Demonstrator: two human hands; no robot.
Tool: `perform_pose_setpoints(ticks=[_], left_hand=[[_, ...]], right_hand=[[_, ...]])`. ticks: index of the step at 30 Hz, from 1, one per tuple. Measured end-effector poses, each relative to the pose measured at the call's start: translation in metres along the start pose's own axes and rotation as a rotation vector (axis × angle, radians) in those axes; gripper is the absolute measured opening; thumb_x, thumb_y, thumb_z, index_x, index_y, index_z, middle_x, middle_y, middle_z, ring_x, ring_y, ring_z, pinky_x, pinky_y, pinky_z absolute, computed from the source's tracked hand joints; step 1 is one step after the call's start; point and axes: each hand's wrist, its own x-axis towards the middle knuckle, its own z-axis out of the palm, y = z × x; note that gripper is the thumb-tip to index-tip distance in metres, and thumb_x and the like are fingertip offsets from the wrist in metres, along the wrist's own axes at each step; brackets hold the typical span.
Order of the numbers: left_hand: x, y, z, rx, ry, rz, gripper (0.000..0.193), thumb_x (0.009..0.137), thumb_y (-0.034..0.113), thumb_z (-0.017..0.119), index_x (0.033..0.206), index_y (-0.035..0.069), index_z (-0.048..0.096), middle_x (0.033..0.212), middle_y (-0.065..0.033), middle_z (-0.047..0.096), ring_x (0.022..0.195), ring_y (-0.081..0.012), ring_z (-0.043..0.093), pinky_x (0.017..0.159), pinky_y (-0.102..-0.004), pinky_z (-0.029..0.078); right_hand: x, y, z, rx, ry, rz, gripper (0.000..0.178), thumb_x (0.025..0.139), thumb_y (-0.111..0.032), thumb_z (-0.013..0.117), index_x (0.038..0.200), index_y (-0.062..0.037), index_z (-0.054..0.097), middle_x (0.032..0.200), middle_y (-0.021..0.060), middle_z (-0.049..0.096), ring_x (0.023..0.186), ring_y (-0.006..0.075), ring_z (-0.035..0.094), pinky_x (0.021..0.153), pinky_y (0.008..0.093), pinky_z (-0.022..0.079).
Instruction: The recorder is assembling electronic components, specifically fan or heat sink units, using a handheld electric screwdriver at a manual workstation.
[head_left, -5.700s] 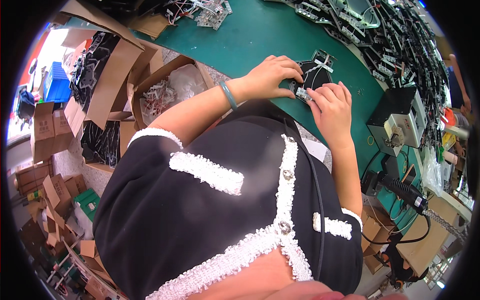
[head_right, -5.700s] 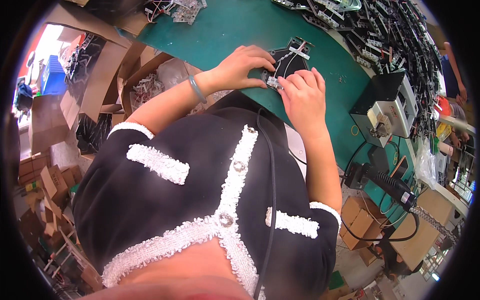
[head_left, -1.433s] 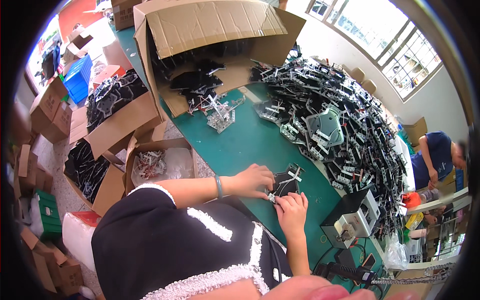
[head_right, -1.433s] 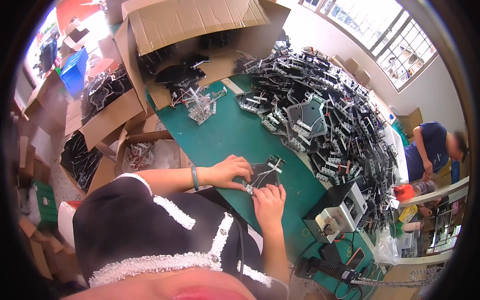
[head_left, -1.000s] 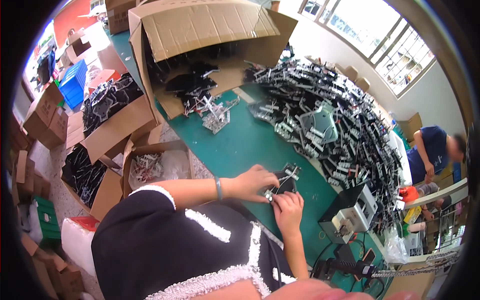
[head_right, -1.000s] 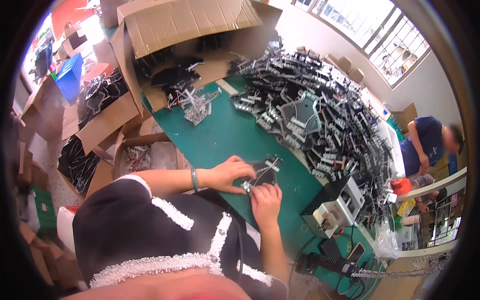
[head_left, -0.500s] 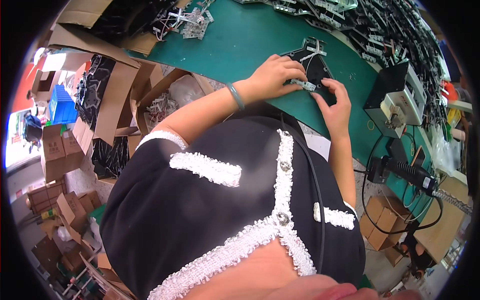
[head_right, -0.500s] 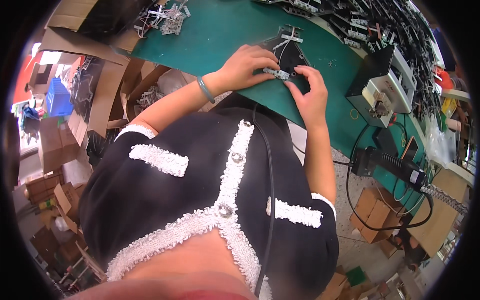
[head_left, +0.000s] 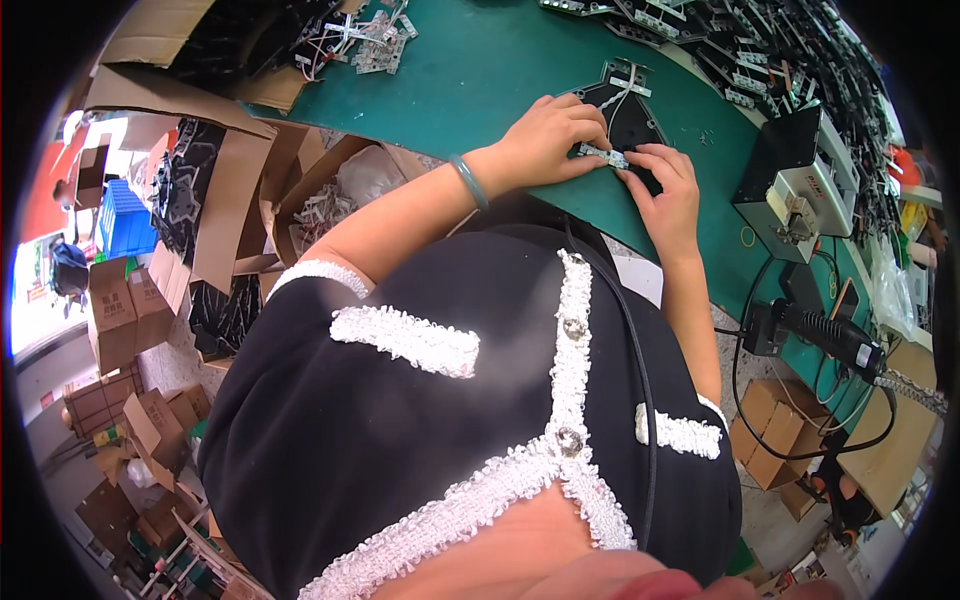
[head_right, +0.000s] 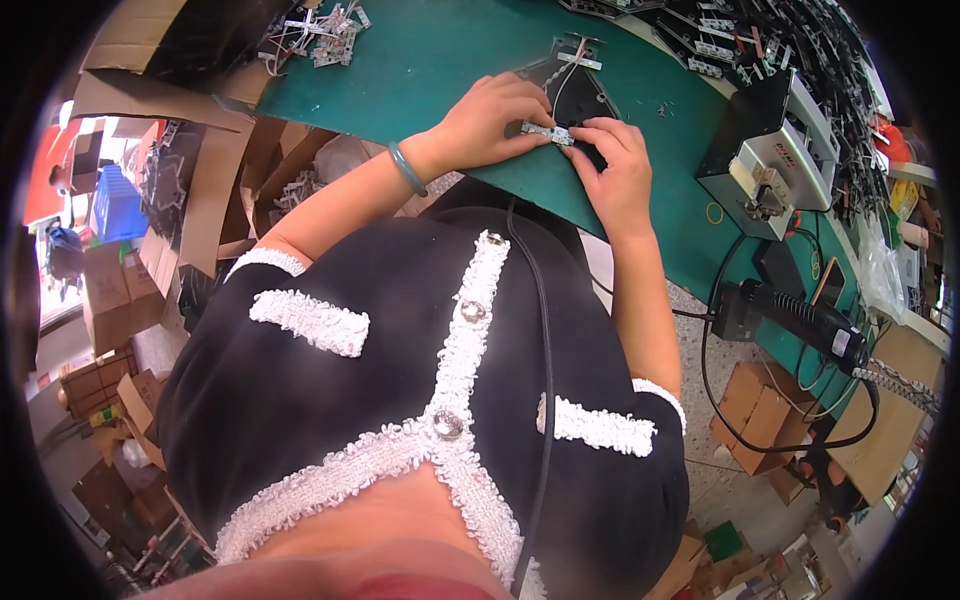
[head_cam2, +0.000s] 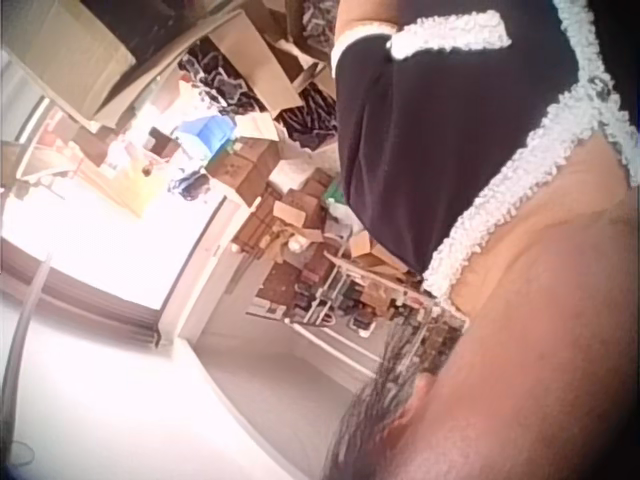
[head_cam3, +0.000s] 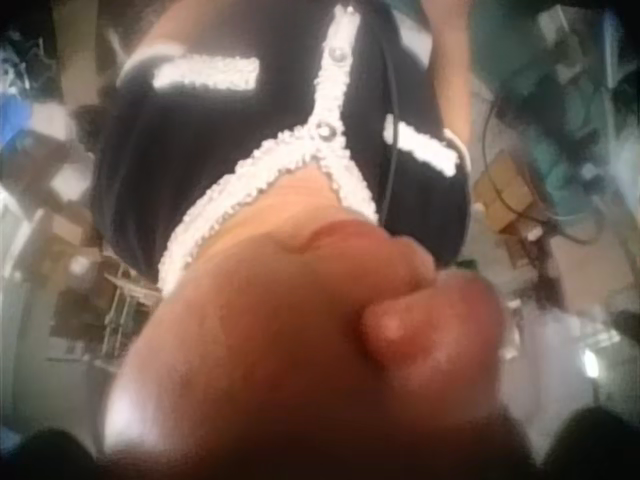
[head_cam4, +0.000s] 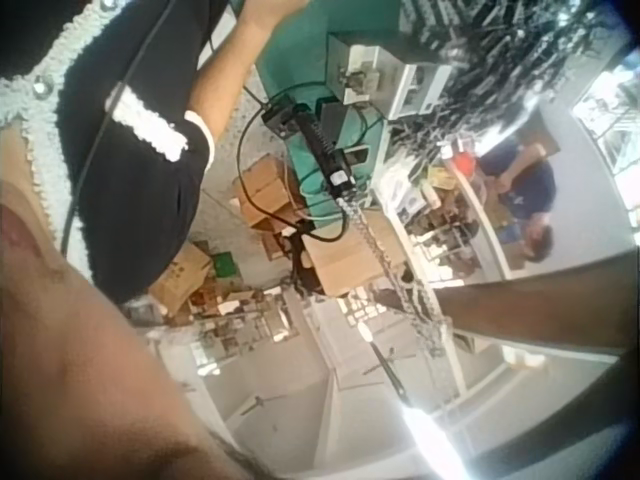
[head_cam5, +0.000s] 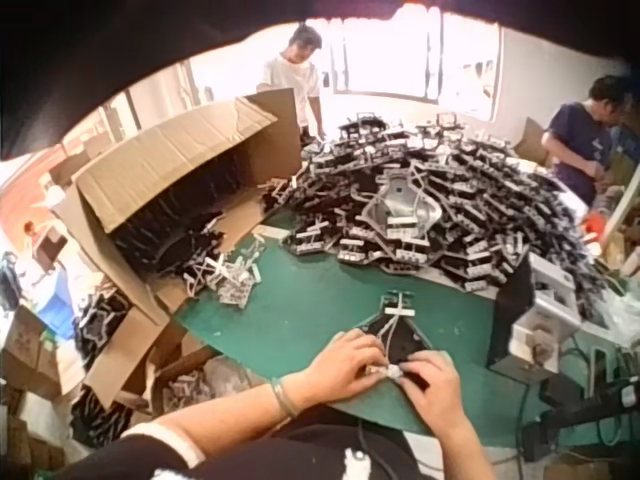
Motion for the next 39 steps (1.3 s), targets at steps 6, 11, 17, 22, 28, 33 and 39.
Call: perform_pose_setpoints(ticks=[6, 11, 17, 22, 28, 33, 39], left_hand=[[0.006, -0.008, 0.003, -0.104, 0.016, 0.059, 0.013, 0.078, 0.020, 0.072, 0.088, 0.014, 0.068, 0.104, -0.0005, 0.062, 0.101, -0.0231, 0.056, 0.085, -0.0379, 0.043], [0.004, 0.009, 0.000, 0.035, 0.022, 0.016, 0.017, 0.075, 0.020, 0.073, 0.090, 0.013, 0.066, 0.102, -0.0023, 0.061, 0.098, -0.0254, 0.055, 0.084, -0.0379, 0.043], [0.004, -0.005, -0.001, -0.102, 0.015, -0.001, 0.018, 0.073, 0.016, 0.077, 0.088, 0.011, 0.069, 0.100, -0.0022, 0.061, 0.093, -0.0237, 0.055, 0.083, -0.0359, 0.044], [0.006, -0.005, 0.002, -0.035, 0.039, 0.059, 0.021, 0.073, 0.020, 0.077, 0.091, 0.012, 0.070, 0.101, -0.0037, 0.062, 0.095, -0.0247, 0.056, 0.085, -0.0373, 0.046], [0.004, -0.010, 0.008, -0.138, 0.078, 0.101, 0.029, 0.073, 0.020, 0.077, 0.100, 0.012, 0.068, 0.103, -0.0035, 0.063, 0.097, -0.0262, 0.058, 0.088, -0.0382, 0.046], [0.000, -0.006, -0.005, -0.394, -0.027, -0.176, 0.050, 0.071, 0.008, 0.078, 0.117, 0.007, 0.057, 0.110, -0.0096, 0.063, 0.104, -0.0264, 0.061, 0.094, -0.0367, 0.049], [-0.001, -0.022, -0.011, -0.500, -0.103, -0.103, 0.051, 0.071, 0.004, 0.076, 0.118, 0.005, 0.055, 0.112, -0.0109, 0.062, 0.105, -0.0250, 0.062, 0.095, -0.0360, 0.050]], right_hand=[[-0.002, 0.001, -0.004, -0.032, -0.017, 0.005, 0.022, 0.074, -0.007, 0.074, 0.095, -0.0047, 0.070, 0.105, 0.0087, 0.065, 0.097, 0.0267, 0.059, 0.085, 0.0353, 0.047], [-0.025, -0.019, -0.048, 0.087, 0.028, 0.075, 0.039, 0.073, -0.006, 0.076, 0.110, -0.0029, 0.065, 0.113, 0.0120, 0.064, 0.103, 0.0252, 0.061, 0.088, 0.0330, 0.048], [-0.095, -0.025, -0.160, -0.045, 1.054, 0.192, 0.003, 0.091, 0.001, 0.056, 0.089, 0.0013, 0.055, 0.081, 0.0094, 0.061, 0.071, 0.0166, 0.059, 0.068, 0.0253, 0.052], [-0.070, -0.047, -0.108, 0.143, 0.812, 0.282, 0.003, 0.088, 0.002, 0.060, 0.086, 0.0001, 0.059, 0.084, 0.0088, 0.063, 0.076, 0.0160, 0.059, 0.074, 0.0273, 0.049], [0.004, -0.024, 0.001, -0.117, 0.032, -0.193, 0.018, 0.077, -0.004, 0.072, 0.095, -0.0059, 0.070, 0.096, 0.0068, 0.066, 0.092, 0.0253, 0.061, 0.081, 0.0342, 0.047], [0.010, -0.010, 0.015, -0.243, -0.037, -0.276, 0.017, 0.079, -0.009, 0.069, 0.096, -0.0107, 0.071, 0.095, 0.0016, 0.066, 0.087, 0.0215, 0.059, 0.077, 0.0341, 0.045], [0.021, -0.010, 0.009, -0.300, -0.176, -0.316, 0.018, 0.077, -0.012, 0.067, 0.093, -0.0161, 0.072, 0.092, -0.0043, 0.063, 0.086, 0.0179, 0.056, 0.080, 0.0347, 0.044]])
